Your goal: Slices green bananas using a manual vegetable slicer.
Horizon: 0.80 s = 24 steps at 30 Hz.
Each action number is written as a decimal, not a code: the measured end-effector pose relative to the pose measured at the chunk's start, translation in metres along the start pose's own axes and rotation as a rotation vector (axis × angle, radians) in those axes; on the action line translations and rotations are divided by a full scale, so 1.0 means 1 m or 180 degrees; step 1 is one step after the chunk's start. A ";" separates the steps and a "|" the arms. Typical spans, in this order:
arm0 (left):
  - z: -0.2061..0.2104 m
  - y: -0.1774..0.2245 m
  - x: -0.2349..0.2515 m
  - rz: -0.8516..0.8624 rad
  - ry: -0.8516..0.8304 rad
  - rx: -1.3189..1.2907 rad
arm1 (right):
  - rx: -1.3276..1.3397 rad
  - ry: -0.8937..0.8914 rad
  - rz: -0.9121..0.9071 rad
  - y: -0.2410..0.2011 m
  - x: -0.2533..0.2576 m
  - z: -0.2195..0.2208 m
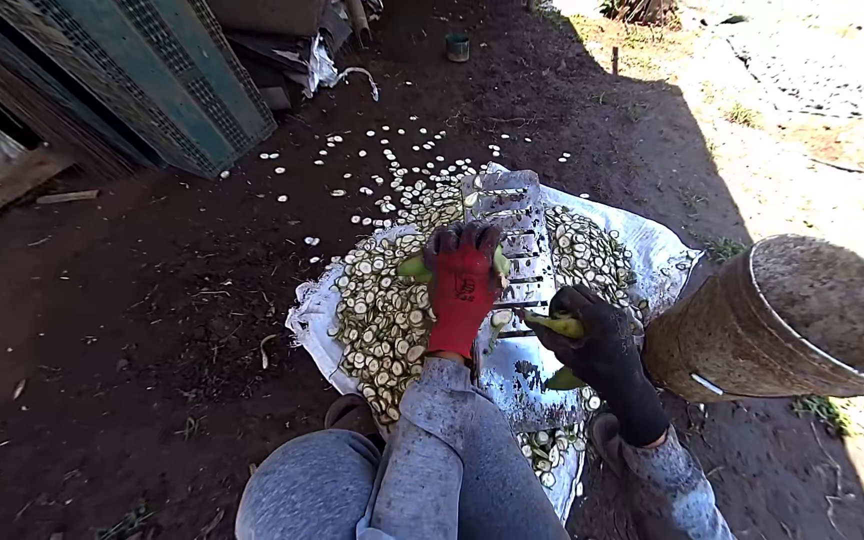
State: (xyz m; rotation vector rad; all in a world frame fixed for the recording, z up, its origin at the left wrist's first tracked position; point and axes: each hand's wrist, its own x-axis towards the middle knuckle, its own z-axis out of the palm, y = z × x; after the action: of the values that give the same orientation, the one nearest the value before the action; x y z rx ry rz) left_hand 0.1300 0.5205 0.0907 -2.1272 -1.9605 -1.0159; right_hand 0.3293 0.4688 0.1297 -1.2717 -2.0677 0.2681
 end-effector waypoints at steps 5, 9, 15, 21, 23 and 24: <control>-0.006 -0.058 -0.017 -0.2028 0.1224 -0.1083 | 0.0866 0.0668 0.0286 0.034 -0.034 0.003; -0.012 -0.034 -0.030 -0.1935 0.1424 -0.2194 | 0.1363 0.0966 0.0777 0.071 -0.033 0.075; -0.015 -0.030 -0.032 -0.2144 0.1126 -0.1775 | 0.0103 0.1243 -0.0146 0.082 -0.014 0.110; -0.011 -0.032 -0.032 -0.1961 0.1081 -0.1534 | -0.0327 0.1010 -0.0337 0.114 0.121 0.136; -0.014 -0.034 -0.036 -0.2047 0.1053 -0.1599 | -0.0290 0.1107 -0.0261 0.111 0.084 0.125; -0.012 -0.039 -0.038 -0.1984 0.1149 -0.1734 | -0.0212 0.1098 -0.0172 0.108 0.050 0.115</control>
State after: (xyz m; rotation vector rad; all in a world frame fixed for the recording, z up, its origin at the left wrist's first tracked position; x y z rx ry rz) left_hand 0.0905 0.4890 0.0663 -1.3228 -2.3792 -2.0634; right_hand 0.3175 0.5849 0.0121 -1.2039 -1.8229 -0.0443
